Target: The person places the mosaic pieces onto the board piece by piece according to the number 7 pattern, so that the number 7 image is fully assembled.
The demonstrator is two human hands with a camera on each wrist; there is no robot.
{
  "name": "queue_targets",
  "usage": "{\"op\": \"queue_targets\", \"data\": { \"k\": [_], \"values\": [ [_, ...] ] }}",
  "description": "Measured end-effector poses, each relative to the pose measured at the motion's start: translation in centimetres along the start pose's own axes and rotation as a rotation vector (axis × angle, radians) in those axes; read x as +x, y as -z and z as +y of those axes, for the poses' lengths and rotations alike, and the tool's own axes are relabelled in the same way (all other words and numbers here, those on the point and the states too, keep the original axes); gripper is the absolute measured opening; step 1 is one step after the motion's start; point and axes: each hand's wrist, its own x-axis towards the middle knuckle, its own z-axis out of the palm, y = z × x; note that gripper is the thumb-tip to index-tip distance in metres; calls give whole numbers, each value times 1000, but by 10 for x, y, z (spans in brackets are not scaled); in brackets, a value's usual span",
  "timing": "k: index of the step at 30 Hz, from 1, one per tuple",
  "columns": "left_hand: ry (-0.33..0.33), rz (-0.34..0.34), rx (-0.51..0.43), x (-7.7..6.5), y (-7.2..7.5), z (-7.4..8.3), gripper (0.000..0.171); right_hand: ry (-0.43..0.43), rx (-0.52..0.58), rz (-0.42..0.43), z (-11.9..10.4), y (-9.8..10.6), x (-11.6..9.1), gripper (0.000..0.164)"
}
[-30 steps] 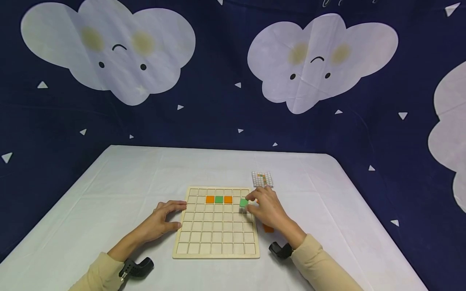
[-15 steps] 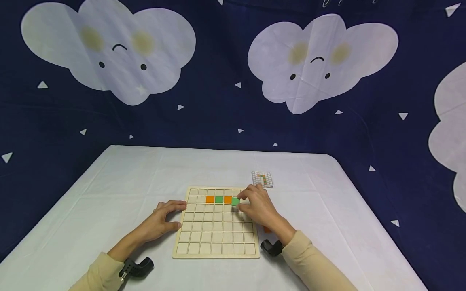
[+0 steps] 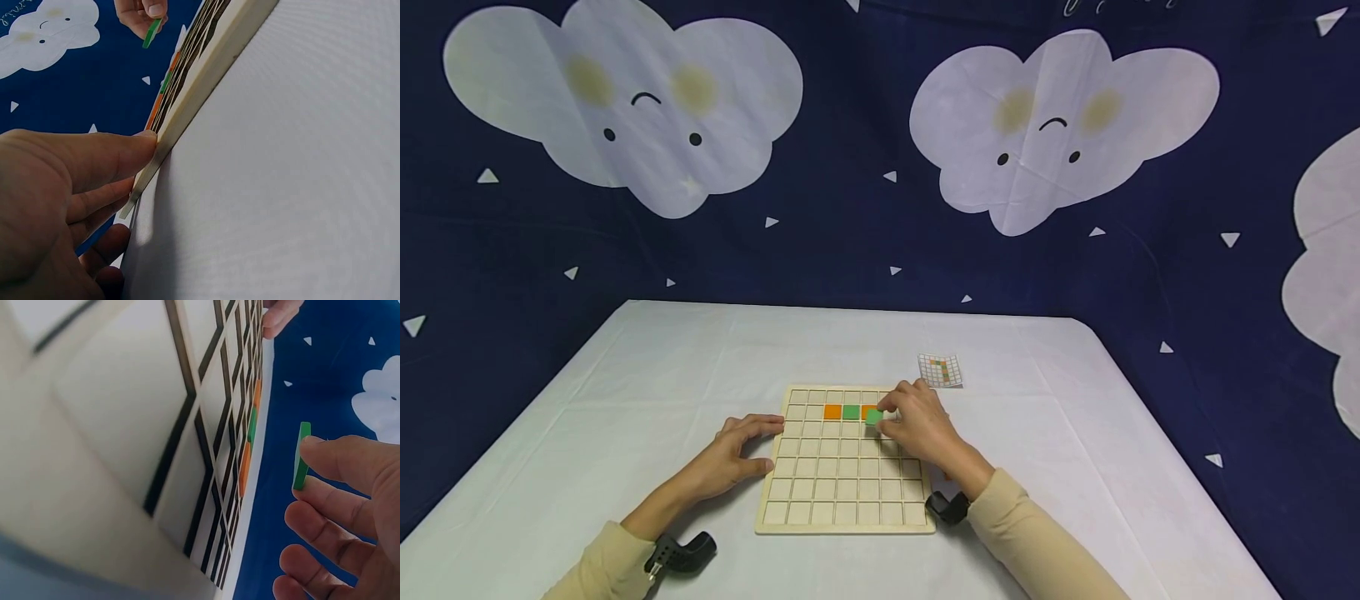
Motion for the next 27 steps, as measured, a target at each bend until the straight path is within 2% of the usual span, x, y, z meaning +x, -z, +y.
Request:
{"op": "queue_targets", "data": {
  "k": [7, 11, 14, 27],
  "values": [
    [-72, 45, 7, -1, -3, -2, 47, 21, -24, -10, 1, -5, 2, 22],
    [-52, 30, 12, 0, -2, -2, 47, 12, -33, -20, 1, -7, 4, 23],
    [-13, 5, 8, 0, 0, -1, 48, 12, -34, -31, 1, -8, 5, 23],
    [-12, 15, 6, -1, 0, 0, 48, -5, -72, -93, 1, -12, 7, 21]
  ]
}}
